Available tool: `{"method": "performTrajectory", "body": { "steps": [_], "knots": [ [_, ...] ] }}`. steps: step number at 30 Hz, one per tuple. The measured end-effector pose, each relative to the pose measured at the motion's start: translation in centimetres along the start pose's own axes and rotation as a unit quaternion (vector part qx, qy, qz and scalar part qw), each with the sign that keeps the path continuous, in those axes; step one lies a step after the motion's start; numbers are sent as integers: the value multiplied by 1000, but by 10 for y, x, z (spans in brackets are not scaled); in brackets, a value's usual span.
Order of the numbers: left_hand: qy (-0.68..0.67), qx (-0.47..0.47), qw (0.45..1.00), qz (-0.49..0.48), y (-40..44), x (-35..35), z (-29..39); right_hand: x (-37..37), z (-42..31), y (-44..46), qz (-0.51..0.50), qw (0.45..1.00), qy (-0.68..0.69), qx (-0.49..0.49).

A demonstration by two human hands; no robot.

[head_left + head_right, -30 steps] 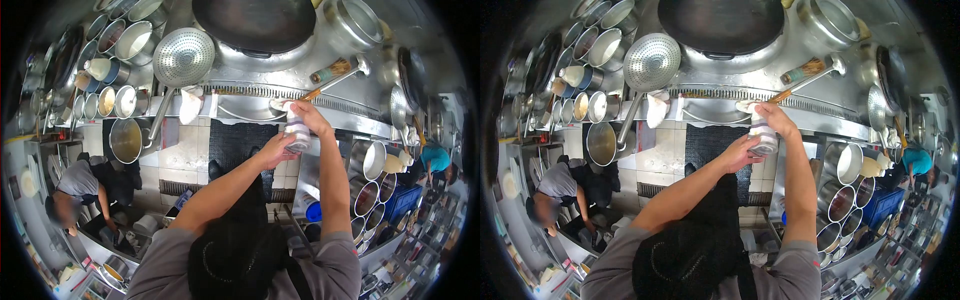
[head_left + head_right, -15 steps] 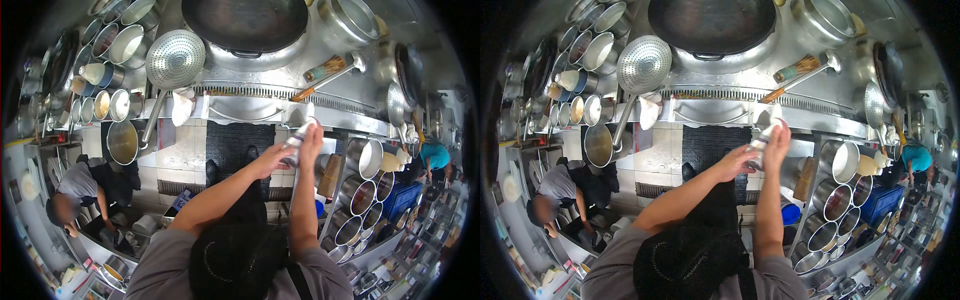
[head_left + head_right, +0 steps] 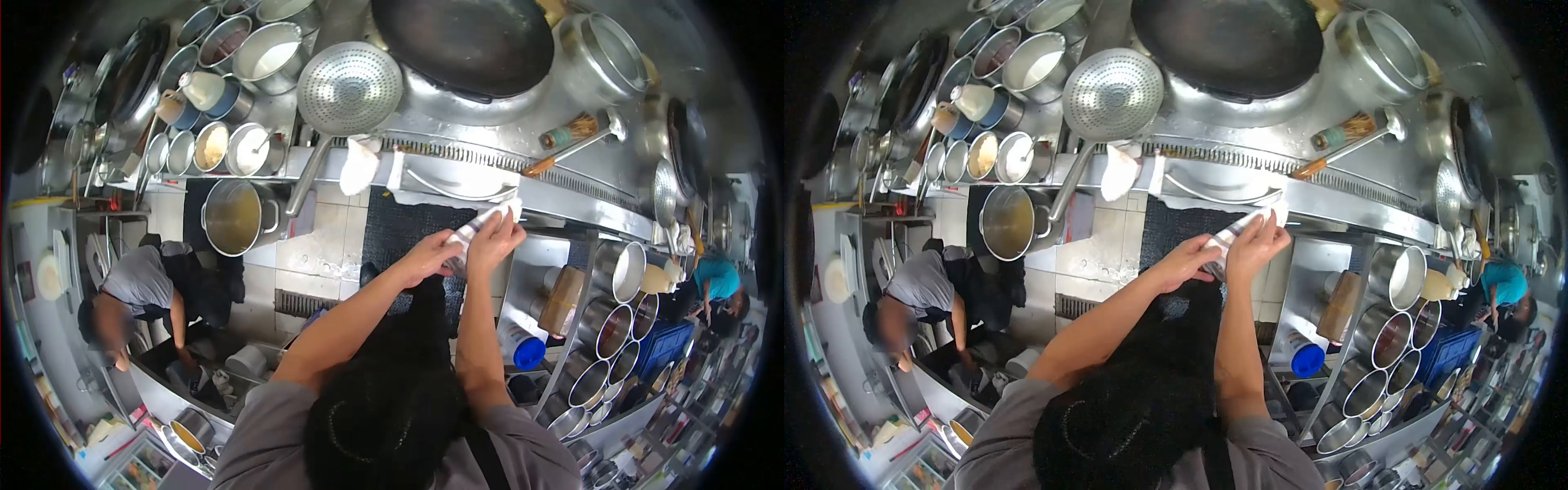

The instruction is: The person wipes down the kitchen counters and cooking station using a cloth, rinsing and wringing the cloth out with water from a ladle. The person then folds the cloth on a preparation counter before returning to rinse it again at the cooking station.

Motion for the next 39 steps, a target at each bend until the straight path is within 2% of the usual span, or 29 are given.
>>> {"method": "performTrajectory", "body": {
  "steps": [1,2,4,7,8,10,12,16,18,20,21,22,23,24,25,26,27,28,29,30,32,33,34,38,39],
  "knots": [
    [-31,8,999,10,-7,-11,1,8,-13,-2,8,999,13,-38],
    [-61,17,998,19,-12,-22,5,22,-22,-7,23,999,22,-35],
    [-96,46,991,82,-15,-55,15,62,-10,-28,-10,999,15,-30],
    [-98,14,991,95,-17,-92,-12,90,-44,-64,-53,995,57,-58],
    [-147,10,983,107,-24,-104,-18,98,-52,-65,-74,994,65,-38],
    [-190,0,974,120,-34,-122,-28,104,-91,-66,-81,984,92,-130],
    [-277,73,952,106,-41,-125,-23,104,-101,-70,-96,985,47,-137],
    [-322,60,938,117,-47,-100,-49,108,-103,-85,-210,952,109,-192],
    [-315,43,941,117,-47,-87,-62,97,-99,-76,-209,951,115,-196],
    [-203,31,974,92,-50,-65,-63,95,-79,-71,-316,916,230,-94],
    [-125,39,985,109,-52,-55,-60,82,-63,-61,-320,911,253,-69],
    [-52,63,993,83,-57,-36,-48,70,-33,-56,-320,897,302,30],
    [30,84,996,32,-58,-14,-39,67,12,-57,-314,854,368,191],
    [110,101,989,-19,-60,8,-33,45,39,-56,-264,791,433,343],
    [130,146,979,-53,-68,32,-11,25,65,-50,-228,769,446,397],
    [150,192,966,-87,-73,56,12,3,59,-24,-192,751,528,347],
    [106,205,965,-125,-73,71,21,4,69,-25,-158,619,591,493],
    [107,207,964,-125,-73,71,23,10,105,-8,-85,655,599,452],
    [80,156,978,-116,-67,67,15,25,114,6,-29,680,588,437],
    [53,104,987,-107,-63,64,5,39,103,21,27,740,541,399],
    [65,108,988,-94,-63,41,-8,61,69,33,114,896,313,295],
    [44,89,993,-58,-66,22,-17,65,51,33,136,935,207,254],
    [22,68,997,-20,-74,5,-23,64,31,32,147,954,140,219],
    [9,48,996,72,-102,-59,-35,80,31,23,131,944,189,235],
    [11,67,993,100,-106,-74,-34,73,11,16,137,954,191,186]
  ]
}}
Point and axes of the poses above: each hand's wrist, its own y-axis towards the middle knuckle, its own x-axis out of the palm, z = x × y, the point moved 10 cm from there along y, towards the middle knuckle, and after that the axes turned 4 degrees about z, right-handed, at the moved point
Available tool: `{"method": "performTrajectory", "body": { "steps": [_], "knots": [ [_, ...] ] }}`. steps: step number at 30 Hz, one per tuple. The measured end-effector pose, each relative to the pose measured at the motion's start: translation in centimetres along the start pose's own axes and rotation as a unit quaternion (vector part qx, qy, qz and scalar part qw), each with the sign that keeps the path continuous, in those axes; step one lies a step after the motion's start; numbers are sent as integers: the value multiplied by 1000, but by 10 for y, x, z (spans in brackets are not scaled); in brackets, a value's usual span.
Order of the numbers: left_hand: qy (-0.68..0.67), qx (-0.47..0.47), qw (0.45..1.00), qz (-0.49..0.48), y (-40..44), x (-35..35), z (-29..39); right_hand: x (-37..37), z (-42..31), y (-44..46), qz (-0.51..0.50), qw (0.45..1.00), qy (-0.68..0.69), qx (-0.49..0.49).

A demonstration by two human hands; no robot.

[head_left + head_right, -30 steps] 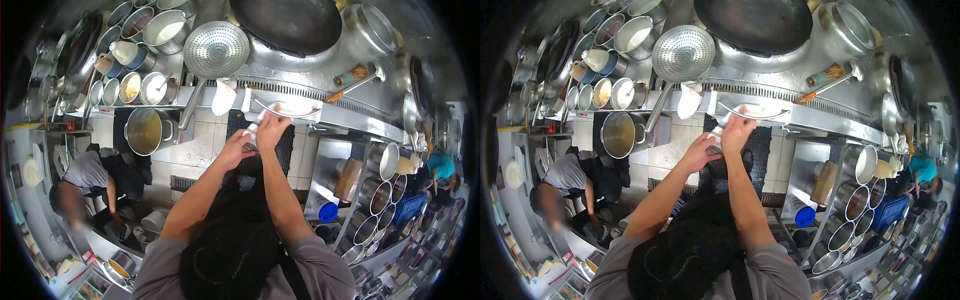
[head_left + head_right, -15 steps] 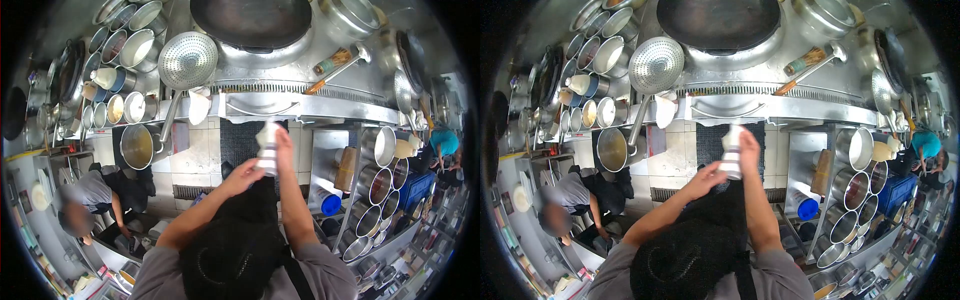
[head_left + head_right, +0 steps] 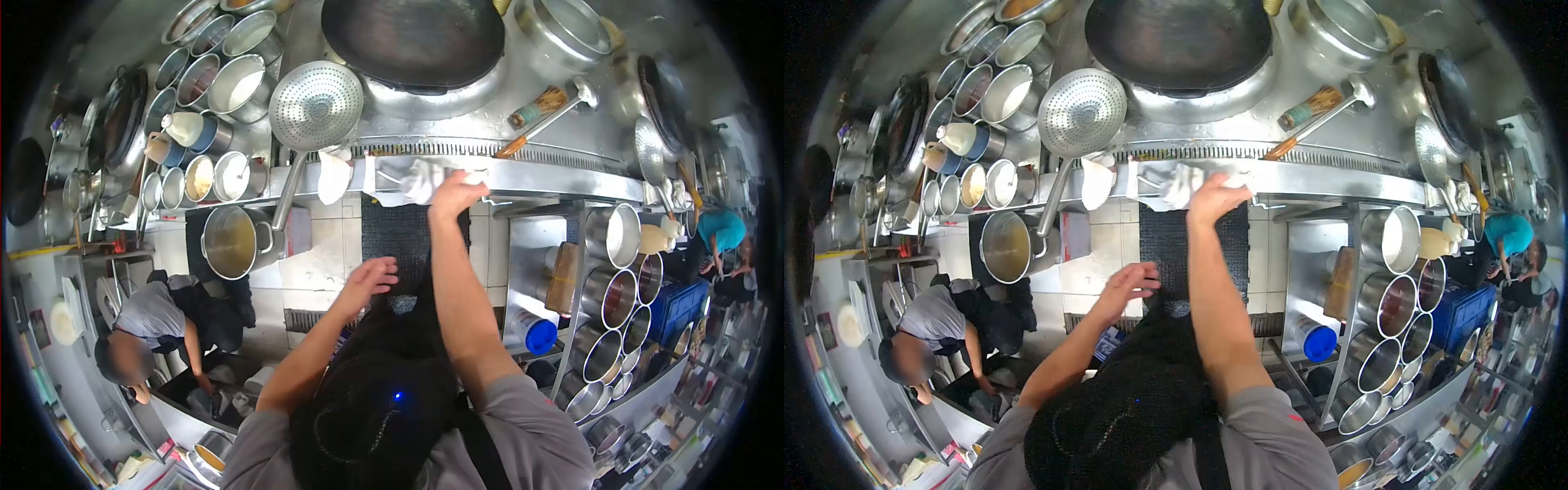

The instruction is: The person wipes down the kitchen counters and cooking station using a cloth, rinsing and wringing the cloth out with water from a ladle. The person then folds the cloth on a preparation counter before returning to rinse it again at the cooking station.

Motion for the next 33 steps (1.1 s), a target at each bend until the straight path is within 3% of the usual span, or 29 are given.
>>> {"method": "performTrajectory", "body": {
  "steps": [3,6,7,9,11,13,14,15,17,18,20,21,23,24,25,27,29,33],
  "knots": [
    [12,36,993,113,6,-48,12,18,3,-64,-26,996,73,37],
    [42,120,966,224,3,-91,55,40,1,-133,-173,960,97,198],
    [49,121,966,221,6,-99,65,43,-4,-148,-235,927,188,225],
    [90,218,929,285,-1,-119,103,33,22,-173,-290,882,194,315],
    [102,225,918,311,5,-122,127,-6,4,-153,-393,790,277,381],
    [317,331,814,356,4,-112,162,-39,26,-119,-377,706,374,469],
    [359,340,779,386,4,-102,177,-54,33,-98,-357,690,403,483],
    [355,337,780,389,21,-109,175,-65,36,-80,-337,674,432,495],
    [485,397,619,474,46,-111,179,-81,36,-38,-281,745,415,439],
    [483,395,619,478,63,-117,178,-82,40,-21,-270,766,417,408],
    [502,256,703,435,110,-140,159,-78,38,5,-241,820,402,329],
    [501,254,702,438,109,-139,165,-75,35,12,-195,851,376,311],
    [295,132,896,303,124,-132,156,-61,26,16,-170,928,287,166],
    [261,106,921,269,120,-125,155,-51,18,6,-180,976,115,51],
    [262,105,919,274,115,-128,148,-43,7,-6,-155,984,-65,-61],
    [107,128,968,186,109,-119,126,-31,-22,-29,-142,956,-104,-233],
    [7,142,986,92,88,-111,102,-28,-18,-32,-162,943,-144,-253],
    [-159,61,985,30,13,-91,52,-29,3,-55,-227,889,-202,-344]
  ]
}}
Point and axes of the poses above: each hand's wrist, its own y-axis towards the middle knuckle, its own x-axis out of the palm, z = x × y, the point moved 10 cm from there along y, towards the middle knuckle, and after that the axes turned 4 degrees about z, right-handed, at the moved point
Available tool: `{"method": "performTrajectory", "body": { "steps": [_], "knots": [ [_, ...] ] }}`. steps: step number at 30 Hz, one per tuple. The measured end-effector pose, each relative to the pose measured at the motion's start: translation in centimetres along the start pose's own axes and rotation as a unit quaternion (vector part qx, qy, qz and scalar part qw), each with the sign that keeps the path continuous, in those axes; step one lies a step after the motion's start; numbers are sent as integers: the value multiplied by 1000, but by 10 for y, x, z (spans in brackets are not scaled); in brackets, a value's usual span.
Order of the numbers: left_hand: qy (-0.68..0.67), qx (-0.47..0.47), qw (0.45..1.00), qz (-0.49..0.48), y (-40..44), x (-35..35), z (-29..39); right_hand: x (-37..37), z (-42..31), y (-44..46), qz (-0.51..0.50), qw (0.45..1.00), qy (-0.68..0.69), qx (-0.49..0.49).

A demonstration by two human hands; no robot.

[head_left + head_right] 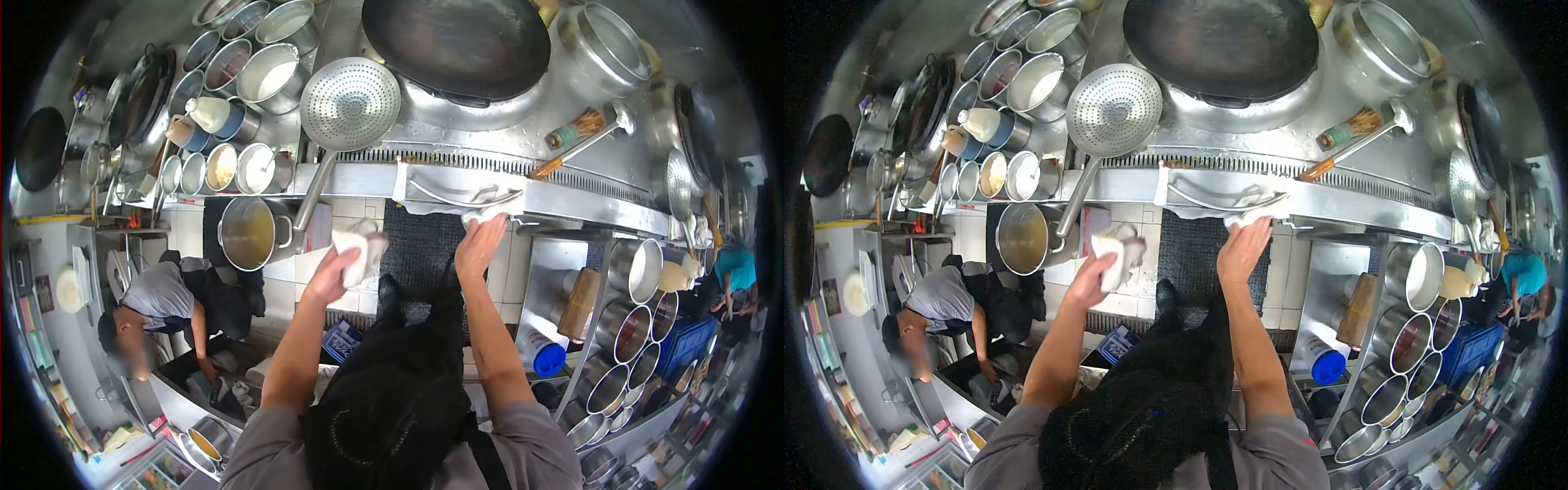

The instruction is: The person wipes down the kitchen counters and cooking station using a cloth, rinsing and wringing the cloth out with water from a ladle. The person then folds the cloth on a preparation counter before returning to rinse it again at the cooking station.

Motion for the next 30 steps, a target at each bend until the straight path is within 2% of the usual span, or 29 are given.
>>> {"method": "performTrajectory", "body": {
  "steps": [2,4,6,8,9,12,17,21,24,26,30],
  "knots": [
    [-46,-25,999,-9,-23,-3,-11,5,-3,-4,-14,1000,-5,-20],
    [-112,-41,993,-6,-37,-5,-12,15,-46,7,-112,977,-42,-177],
    [-113,-58,992,2,-39,-12,-6,26,-62,40,-120,978,-30,-168],
    [-103,-45,993,-20,-37,-31,-5,33,-83,60,-104,972,-33,-210],
    [-82,-25,995,60,-42,-44,-2,34,-86,59,-77,971,-50,-221],
    [-84,22,991,102,-43,-39,9,50,-90,53,-102,969,-65,-217],
    [-87,5,992,87,-32,-23,-10,49,-119,46,-163,955,66,-239],
    [-66,-2,995,75,-32,2,-14,42,-100,26,-214,933,61,-284],
    [-44,6,997,58,-31,12,-17,33,-97,28,-202,929,110,-290],
    [-52,15,994,91,-28,13,-16,32,-98,27,-192,932,111,-286],
    [-73,-5,996,57,-21,23,-24,34,-105,18,-161,948,120,-249]
  ]
}}
Point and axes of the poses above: each hand's wrist, its own y-axis towards the middle knuckle, its own x-axis out of the palm, z = x × y, the point moved 10 cm from there along y, towards the middle knuckle, and after that the axes turned 4 degrees about z, right-handed, at the moved point
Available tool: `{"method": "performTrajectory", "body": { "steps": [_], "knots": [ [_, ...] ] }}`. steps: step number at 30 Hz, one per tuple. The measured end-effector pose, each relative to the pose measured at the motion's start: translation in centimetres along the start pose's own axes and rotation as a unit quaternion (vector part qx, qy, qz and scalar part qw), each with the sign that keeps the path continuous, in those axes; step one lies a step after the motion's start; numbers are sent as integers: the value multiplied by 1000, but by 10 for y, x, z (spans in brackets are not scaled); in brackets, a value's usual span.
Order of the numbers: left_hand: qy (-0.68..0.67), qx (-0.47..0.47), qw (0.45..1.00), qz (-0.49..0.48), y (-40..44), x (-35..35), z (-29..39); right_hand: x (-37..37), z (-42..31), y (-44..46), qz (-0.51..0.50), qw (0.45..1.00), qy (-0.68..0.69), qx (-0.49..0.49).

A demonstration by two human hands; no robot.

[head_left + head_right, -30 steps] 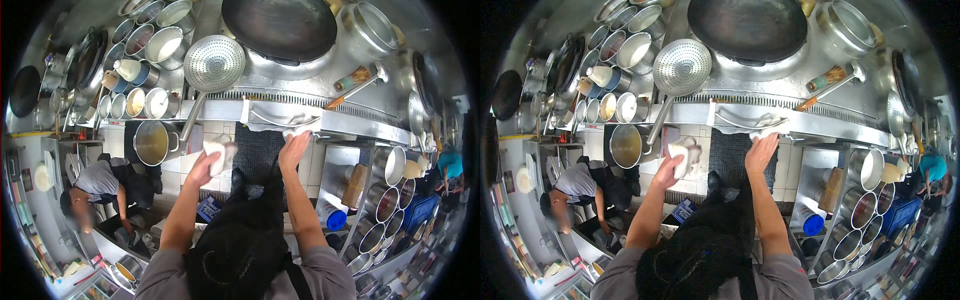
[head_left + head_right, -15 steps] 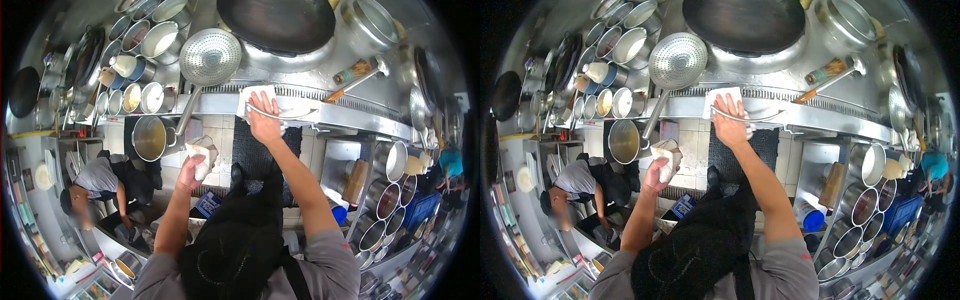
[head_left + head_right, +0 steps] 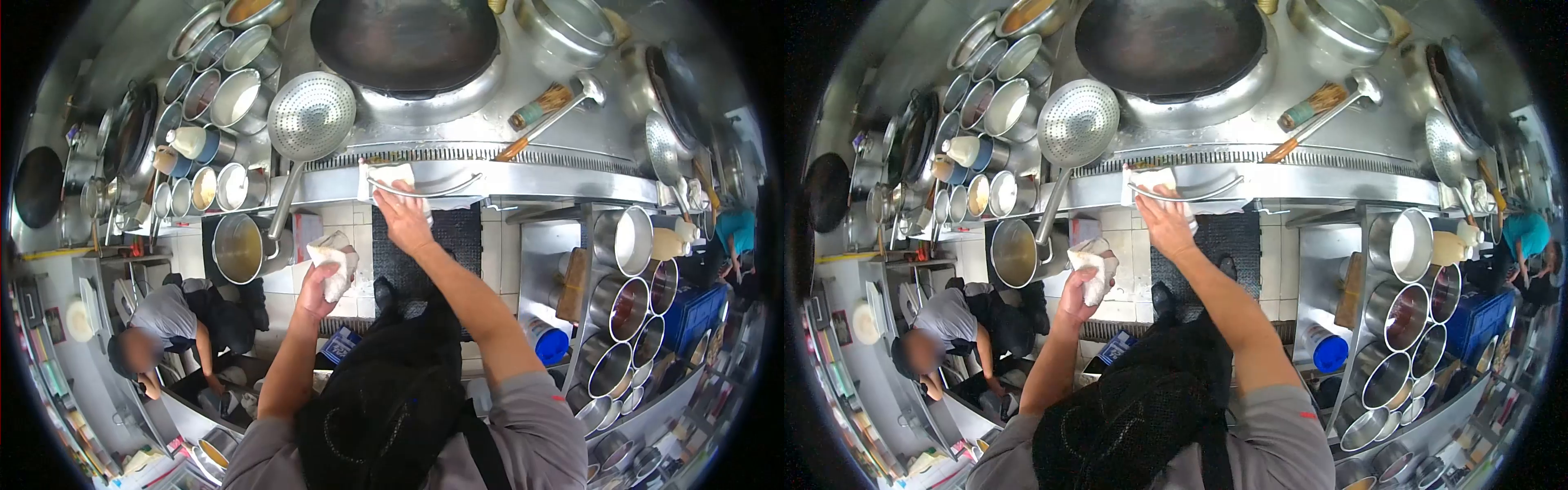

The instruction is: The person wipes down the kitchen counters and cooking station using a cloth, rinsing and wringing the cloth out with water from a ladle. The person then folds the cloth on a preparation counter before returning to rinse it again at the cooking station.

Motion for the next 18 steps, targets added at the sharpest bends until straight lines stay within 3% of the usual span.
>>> {"method": "performTrajectory", "body": {
  "steps": [6,8,9,10,11,12,14,18],
  "knots": [
    [14,-12,1000,-7,1,11,3,-2,-22,-37,-16,1000,-3,-1],
    [21,7,1000,10,-6,21,14,33,-5,-93,-76,979,161,100],
    [19,9,1000,9,-3,19,16,44,28,-131,-4,937,249,243],
    [14,11,1000,0,-3,14,18,55,56,-170,65,862,330,380],
    [7,11,1000,-5,-6,6,16,43,68,-189,136,710,480,496],
    [2,10,1000,20,-6,-8,13,32,70,-203,200,514,596,583],
    [-11,19,999,33,-13,-15,15,12,93,-200,267,365,699,554],
    [-17,23,999,24,-26,-43,17,-6,138,-134,361,364,687,515]
  ]
}}
Point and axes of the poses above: each hand's wrist, its own y-axis towards the middle knuckle, its own x-axis out of the palm, z = x × y, the point moved 10 cm from there along y, towards the middle knuckle, and after that the axes turned 4 degrees about z, right-handed, at the moved point
